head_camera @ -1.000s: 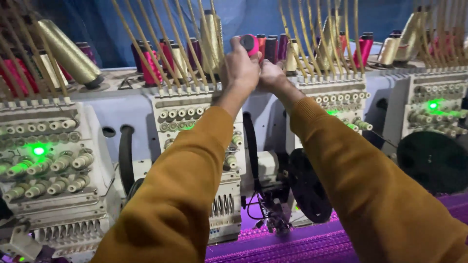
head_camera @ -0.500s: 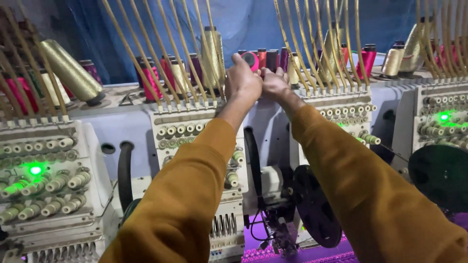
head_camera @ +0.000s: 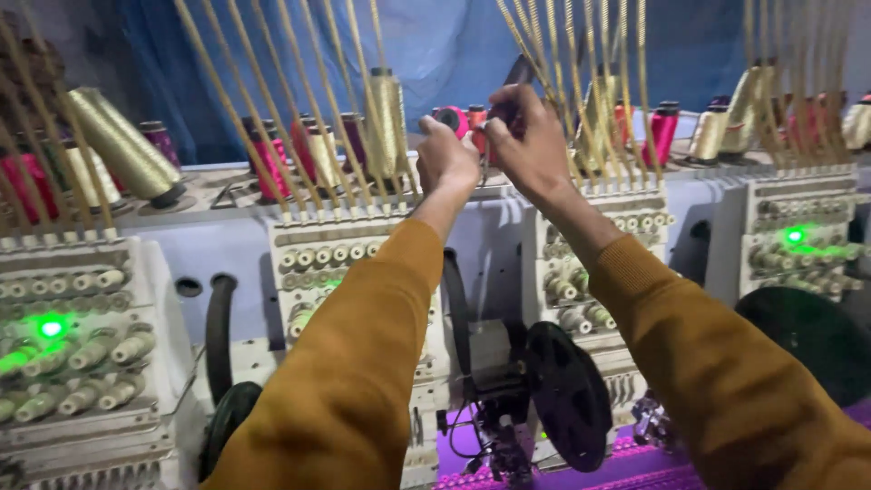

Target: Replacing a thread cone on an industrial embroidery machine and adjusting the thread and fabric on the machine heads.

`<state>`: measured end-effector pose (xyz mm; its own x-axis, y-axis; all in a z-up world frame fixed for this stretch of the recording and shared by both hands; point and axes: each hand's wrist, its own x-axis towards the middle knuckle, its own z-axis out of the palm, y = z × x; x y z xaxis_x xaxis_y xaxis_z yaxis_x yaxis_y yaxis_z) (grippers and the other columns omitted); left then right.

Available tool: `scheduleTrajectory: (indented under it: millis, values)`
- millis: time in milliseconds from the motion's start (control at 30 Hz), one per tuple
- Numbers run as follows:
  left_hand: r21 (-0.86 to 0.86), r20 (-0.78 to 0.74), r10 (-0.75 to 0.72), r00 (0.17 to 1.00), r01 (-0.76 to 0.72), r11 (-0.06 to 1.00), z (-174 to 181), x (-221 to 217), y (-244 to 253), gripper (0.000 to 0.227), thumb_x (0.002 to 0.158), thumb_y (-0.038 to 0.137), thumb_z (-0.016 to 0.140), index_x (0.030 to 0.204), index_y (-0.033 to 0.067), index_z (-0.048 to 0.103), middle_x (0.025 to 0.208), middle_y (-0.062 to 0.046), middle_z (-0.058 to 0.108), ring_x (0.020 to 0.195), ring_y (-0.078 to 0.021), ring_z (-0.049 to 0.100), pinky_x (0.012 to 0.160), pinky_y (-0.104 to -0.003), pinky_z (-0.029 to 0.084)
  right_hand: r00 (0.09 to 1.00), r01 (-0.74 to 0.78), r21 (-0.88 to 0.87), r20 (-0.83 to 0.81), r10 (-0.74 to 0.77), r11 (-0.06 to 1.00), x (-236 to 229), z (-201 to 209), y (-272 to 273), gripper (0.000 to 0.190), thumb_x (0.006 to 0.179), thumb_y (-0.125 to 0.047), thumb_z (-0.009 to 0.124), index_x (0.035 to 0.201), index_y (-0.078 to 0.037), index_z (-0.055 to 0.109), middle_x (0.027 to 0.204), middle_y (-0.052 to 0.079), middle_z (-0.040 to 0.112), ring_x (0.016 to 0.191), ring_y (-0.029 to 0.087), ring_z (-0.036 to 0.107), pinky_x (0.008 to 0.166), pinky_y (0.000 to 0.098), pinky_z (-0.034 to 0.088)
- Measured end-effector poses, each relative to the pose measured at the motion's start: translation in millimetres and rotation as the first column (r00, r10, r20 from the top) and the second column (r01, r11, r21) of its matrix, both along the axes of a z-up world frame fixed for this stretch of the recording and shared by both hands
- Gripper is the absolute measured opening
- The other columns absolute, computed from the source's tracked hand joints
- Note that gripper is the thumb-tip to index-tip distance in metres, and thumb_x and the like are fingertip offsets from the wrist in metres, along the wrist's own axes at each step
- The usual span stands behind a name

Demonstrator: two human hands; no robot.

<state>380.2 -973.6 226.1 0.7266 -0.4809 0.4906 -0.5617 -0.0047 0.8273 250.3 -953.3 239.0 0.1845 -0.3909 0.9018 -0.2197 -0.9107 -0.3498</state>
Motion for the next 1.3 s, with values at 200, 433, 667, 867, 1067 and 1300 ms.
scheduleTrajectory:
  millis: [200, 433, 667, 867, 1067, 1300]
  values:
    - [-0.073, 0.04, -0.03, 0.999, 0.033, 0.997, -7, 7, -54, 0.056, 0.089, 0.043, 0.074, 0.122, 0.007, 0.046, 0.114, -0.026, 0.072, 0.104, -0.0491, 0.069, 0.088, -0.06, 0.051, 0.979, -0.201, 0.238, 0.079, 0.188, 0.95, -27, 15, 18, 0.01, 0.087, -0.019, 0.057, 0.097, -0.021, 0.057, 0.08, -0.004, 0.059, 0.069, 0.007, 0.054, 0.066, 0.0246, 0.05]
    - [0.074, 0.037, -0.001, 0.999, -0.002, 0.997, 6, 11, -88, 0.05, 0.085, 0.056, 0.076, 0.107, 0.0115, 0.071, 0.11, -0.021, 0.075, 0.106, -0.0408, 0.071, 0.088, -0.052, 0.055, 0.977, -0.199, 0.39, 0.007, 0.213, 0.899, -43, 31, 34, 0.015, 0.088, -0.016, 0.057, 0.103, -0.017, 0.059, 0.094, 0.006, 0.062, 0.078, 0.016, 0.067, 0.067, 0.0302, 0.063]
    - [0.327, -0.024, -0.14, 0.99, 0.14, 0.935, 19, 7, -68, 0.036, 0.072, 0.023, 0.074, 0.106, 0.0107, 0.076, 0.107, -0.014, 0.074, 0.104, -0.0322, 0.07, 0.089, -0.039, 0.055, 0.967, -0.213, 0.433, -0.034, 0.252, 0.876, -44, 19, 13, 0.021, 0.089, -0.018, 0.061, 0.11, -0.019, 0.065, 0.093, 0.011, 0.064, 0.078, 0.02, 0.07, 0.068, 0.0318, 0.067]
    - [0.163, -0.2, -0.223, 0.954, 0.257, 0.953, 46, -25, 40, 0.022, 0.075, -0.005, 0.067, 0.096, -0.0032, 0.073, 0.063, -0.016, 0.071, 0.053, -0.0297, 0.074, 0.042, -0.042, 0.057, 0.953, -0.27, 0.534, 0.032, 0.3, 0.801, -54, 10, 58, 0.045, 0.087, -0.017, 0.065, 0.132, -0.021, 0.062, 0.096, 0.022, 0.07, 0.078, 0.026, 0.074, 0.072, 0.0362, 0.07]
    - [0.245, -0.072, -0.205, 0.976, 0.217, 0.945, 25, -23, 81, 0.034, 0.093, 0.028, 0.061, 0.116, 0.0041, 0.068, 0.111, -0.016, 0.075, 0.113, -0.0365, 0.071, 0.084, -0.052, 0.06, 0.96, -0.279, 0.627, 0.151, 0.237, 0.728, -57, -3, 113, 0.064, 0.087, -0.016, 0.065, 0.149, -0.017, 0.049, 0.107, 0.03, 0.069, 0.08, 0.03, 0.073, 0.073, 0.0406, 0.068]
    - [0.164, -0.108, -0.318, 0.942, 0.333, 0.929, -33, -31, 110, 0.031, 0.097, 0.028, 0.051, 0.097, 0.0311, 0.082, 0.103, -0.004, 0.078, 0.107, -0.0307, 0.073, 0.09, -0.04, 0.058, 0.965, -0.257, 0.732, 0.233, 0.123, 0.631, -82, -18, 183, 0.072, 0.089, -0.02, 0.066, 0.156, -0.011, 0.039, 0.13, 0.035, 0.06, 0.105, 0.038, 0.068, 0.089, 0.0476, 0.06]
